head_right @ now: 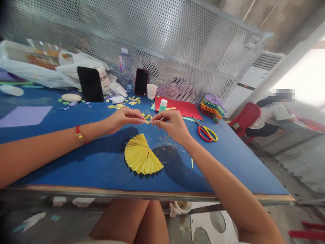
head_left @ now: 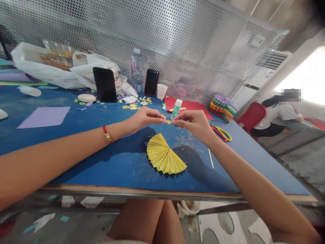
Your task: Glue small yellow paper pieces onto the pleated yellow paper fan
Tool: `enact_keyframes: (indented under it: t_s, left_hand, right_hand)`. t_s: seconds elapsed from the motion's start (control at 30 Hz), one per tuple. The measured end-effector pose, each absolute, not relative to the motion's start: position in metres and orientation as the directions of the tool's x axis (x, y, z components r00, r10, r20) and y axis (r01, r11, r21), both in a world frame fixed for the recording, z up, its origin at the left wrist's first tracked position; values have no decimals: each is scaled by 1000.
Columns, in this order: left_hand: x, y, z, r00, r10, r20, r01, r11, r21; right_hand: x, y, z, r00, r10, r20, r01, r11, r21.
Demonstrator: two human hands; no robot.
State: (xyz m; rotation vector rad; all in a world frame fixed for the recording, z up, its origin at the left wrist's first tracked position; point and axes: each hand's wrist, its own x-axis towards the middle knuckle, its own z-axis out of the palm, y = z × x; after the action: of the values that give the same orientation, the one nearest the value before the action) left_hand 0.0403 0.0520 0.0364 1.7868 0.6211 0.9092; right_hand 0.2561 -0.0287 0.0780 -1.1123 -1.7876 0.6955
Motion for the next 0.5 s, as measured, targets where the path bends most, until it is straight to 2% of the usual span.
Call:
enact_keyframes:
  t_s: [0.13, 0.23, 0.3, 0.4, 0.5]
  left_hand:
    - [34, 55, 33, 660, 702, 268, 118, -449, 886]
    - [21, 48, 29, 777, 589, 222, 234, -598, 766]
    - [11, 41, 28, 851, 509, 131, 286, -657, 698]
    - [1, 33, 31, 903, 430, 0, 320, -671, 669]
    - [0, 31, 31, 908, 418, -28, 324, -658, 680]
  right_hand:
    - [252, -37, 77, -261, 853, 453, 447, 522, -726]
    - [249, -44, 73, -349, 796, 494, 455, 605, -654]
    - [248, -46, 68, -451, 714, 536, 389, 698, -602]
    - [246, -45, 59, -571, 555, 605, 251, 820, -514]
    - [243, -46, 49, -648, 475, 595, 190, 858, -478]
